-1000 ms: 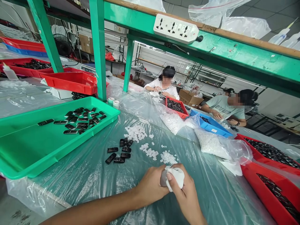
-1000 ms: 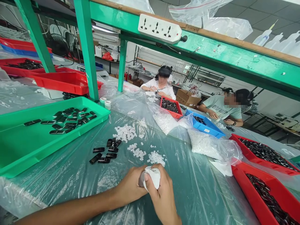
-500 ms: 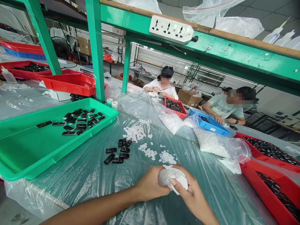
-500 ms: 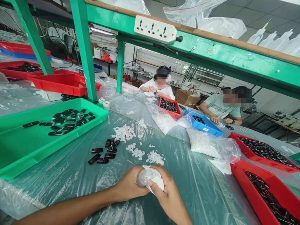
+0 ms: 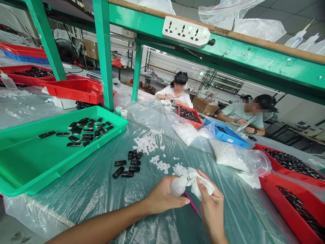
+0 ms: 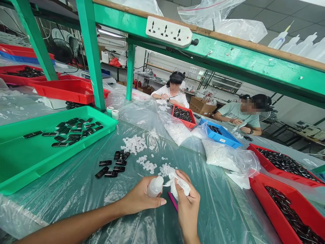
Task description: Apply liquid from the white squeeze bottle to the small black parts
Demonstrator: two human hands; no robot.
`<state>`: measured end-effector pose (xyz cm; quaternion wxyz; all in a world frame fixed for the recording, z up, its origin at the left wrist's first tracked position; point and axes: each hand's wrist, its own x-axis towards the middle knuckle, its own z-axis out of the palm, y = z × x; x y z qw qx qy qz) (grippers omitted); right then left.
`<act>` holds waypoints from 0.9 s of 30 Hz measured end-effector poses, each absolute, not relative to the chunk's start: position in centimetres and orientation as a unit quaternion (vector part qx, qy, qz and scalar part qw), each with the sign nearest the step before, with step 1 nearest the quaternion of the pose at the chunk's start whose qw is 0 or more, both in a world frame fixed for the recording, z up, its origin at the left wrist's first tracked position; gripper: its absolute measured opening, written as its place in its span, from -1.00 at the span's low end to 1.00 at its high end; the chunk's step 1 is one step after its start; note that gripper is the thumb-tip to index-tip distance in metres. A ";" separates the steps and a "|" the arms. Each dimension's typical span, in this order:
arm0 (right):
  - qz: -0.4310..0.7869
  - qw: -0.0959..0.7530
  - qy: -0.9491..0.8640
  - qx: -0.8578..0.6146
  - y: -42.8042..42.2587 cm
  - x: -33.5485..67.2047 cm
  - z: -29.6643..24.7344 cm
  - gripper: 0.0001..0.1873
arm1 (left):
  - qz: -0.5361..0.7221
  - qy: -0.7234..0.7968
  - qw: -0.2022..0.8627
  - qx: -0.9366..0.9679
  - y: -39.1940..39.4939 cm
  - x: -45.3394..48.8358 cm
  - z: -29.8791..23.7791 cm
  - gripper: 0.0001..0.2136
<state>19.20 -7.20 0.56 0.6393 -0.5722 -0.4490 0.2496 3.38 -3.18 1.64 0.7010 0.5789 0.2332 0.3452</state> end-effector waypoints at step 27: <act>-0.022 0.336 -0.843 -0.419 -8.4 18.9 2.3 -0.67 | 0.186 0.134 0.652 0.723 -2.2 2.2 0.5 -0.82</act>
